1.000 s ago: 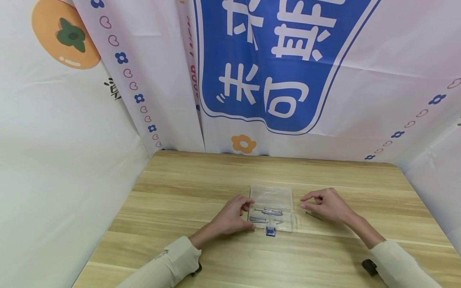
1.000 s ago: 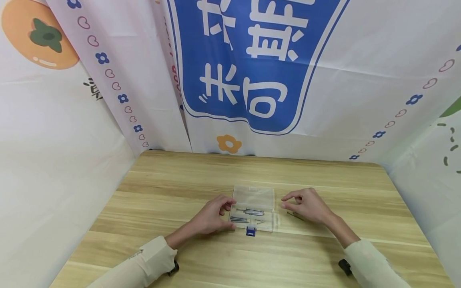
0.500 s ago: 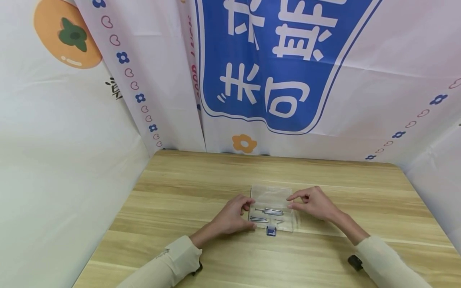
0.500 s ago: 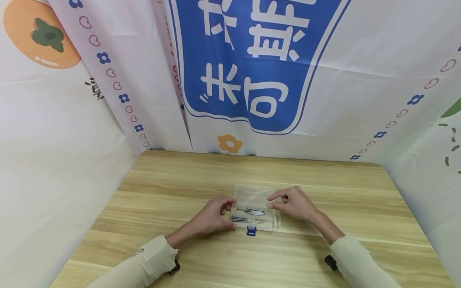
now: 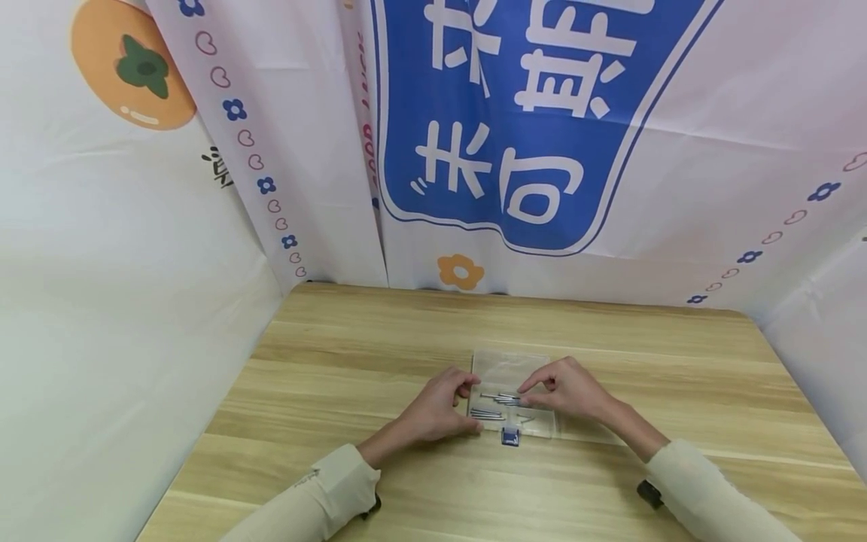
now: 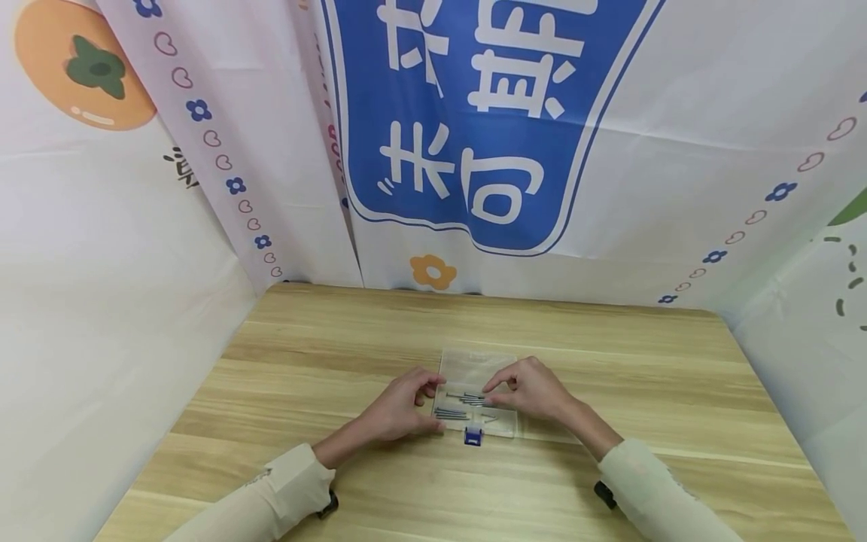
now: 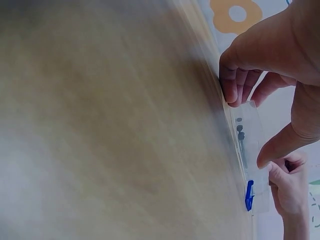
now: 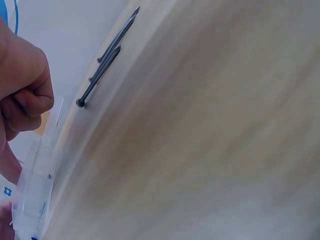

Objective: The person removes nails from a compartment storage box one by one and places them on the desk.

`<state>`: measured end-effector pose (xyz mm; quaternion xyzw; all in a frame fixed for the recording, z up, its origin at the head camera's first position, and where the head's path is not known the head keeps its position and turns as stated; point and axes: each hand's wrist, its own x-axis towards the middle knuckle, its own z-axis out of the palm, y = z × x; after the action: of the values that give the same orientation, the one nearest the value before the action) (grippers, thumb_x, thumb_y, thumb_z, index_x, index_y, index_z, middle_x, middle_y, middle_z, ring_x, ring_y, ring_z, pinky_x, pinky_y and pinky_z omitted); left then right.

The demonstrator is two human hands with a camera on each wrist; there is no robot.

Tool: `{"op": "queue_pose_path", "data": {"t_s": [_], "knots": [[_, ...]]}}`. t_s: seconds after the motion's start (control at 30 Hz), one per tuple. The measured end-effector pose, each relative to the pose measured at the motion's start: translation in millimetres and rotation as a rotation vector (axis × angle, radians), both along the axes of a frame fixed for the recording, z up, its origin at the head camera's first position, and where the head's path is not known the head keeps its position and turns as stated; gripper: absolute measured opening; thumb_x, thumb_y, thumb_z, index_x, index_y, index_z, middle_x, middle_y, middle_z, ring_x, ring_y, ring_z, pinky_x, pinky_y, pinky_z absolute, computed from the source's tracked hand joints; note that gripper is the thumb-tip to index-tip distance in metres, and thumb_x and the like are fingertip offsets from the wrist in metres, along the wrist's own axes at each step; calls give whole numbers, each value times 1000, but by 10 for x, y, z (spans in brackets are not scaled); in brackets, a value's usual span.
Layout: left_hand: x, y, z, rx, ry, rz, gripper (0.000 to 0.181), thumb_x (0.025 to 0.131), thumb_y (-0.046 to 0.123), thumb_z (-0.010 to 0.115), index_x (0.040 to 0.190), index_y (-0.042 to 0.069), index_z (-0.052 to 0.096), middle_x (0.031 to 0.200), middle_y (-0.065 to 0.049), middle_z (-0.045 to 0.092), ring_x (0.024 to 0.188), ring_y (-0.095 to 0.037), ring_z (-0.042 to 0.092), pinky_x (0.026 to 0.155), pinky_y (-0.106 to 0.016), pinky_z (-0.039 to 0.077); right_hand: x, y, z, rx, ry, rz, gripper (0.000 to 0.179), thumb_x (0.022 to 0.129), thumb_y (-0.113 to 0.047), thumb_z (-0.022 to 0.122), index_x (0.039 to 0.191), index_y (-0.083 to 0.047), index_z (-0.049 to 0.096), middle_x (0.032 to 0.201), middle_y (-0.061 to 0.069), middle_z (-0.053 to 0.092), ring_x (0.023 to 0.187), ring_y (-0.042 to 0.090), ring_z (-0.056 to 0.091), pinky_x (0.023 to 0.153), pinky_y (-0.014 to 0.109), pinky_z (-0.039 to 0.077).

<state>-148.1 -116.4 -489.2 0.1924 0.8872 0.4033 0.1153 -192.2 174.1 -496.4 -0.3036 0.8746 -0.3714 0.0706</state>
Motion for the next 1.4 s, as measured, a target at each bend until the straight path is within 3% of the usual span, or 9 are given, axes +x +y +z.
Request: {"op": "queue_pose_path", "data": {"t_s": [0.07, 0.37, 0.8, 1.1, 1.4], "knots": [[2, 1, -7, 2, 0, -2, 71, 77, 18, 97, 138, 3, 64, 125, -10, 64, 112, -23, 61, 90, -26, 50, 3, -25, -1, 5, -9, 5, 9, 89, -23, 88, 97, -19, 87, 73, -11, 74, 49, -4, 26, 50, 16, 25], [5, 3, -13, 4, 8, -6, 71, 77, 18, 97, 138, 2, 64, 123, -10, 64, 111, -23, 61, 89, -24, 50, 15, -52, -5, 38, 20, 27, 8, 89, -19, 88, 97, -21, 87, 89, -5, 83, 51, -4, 31, 50, 16, 26], [8, -3, 5, -4, -4, -6, 71, 79, 19, 96, 140, 2, 64, 126, -9, 64, 113, -23, 62, 90, -25, 50, 16, -91, -32, 145, 104, 17, 13, 87, -20, 89, 100, -21, 88, 94, 1, 84, 55, -5, 46, 50, 17, 33], [5, -7, 5, 12, 4, -9, 71, 78, 18, 97, 139, 1, 64, 123, -9, 64, 113, -24, 61, 90, -25, 50, 16, -103, -39, 164, 104, 28, 9, 88, -22, 89, 97, -21, 88, 95, 0, 84, 60, -6, 56, 51, 17, 38], [8, -1, -1, 5, 17, -9, 71, 77, 17, 97, 139, 1, 64, 122, -9, 64, 112, -24, 62, 89, -24, 50, 25, -98, -15, 190, 113, 50, 8, 92, -29, 86, 93, -22, 87, 97, -7, 83, 78, -4, 66, 69, 20, 53]]}}
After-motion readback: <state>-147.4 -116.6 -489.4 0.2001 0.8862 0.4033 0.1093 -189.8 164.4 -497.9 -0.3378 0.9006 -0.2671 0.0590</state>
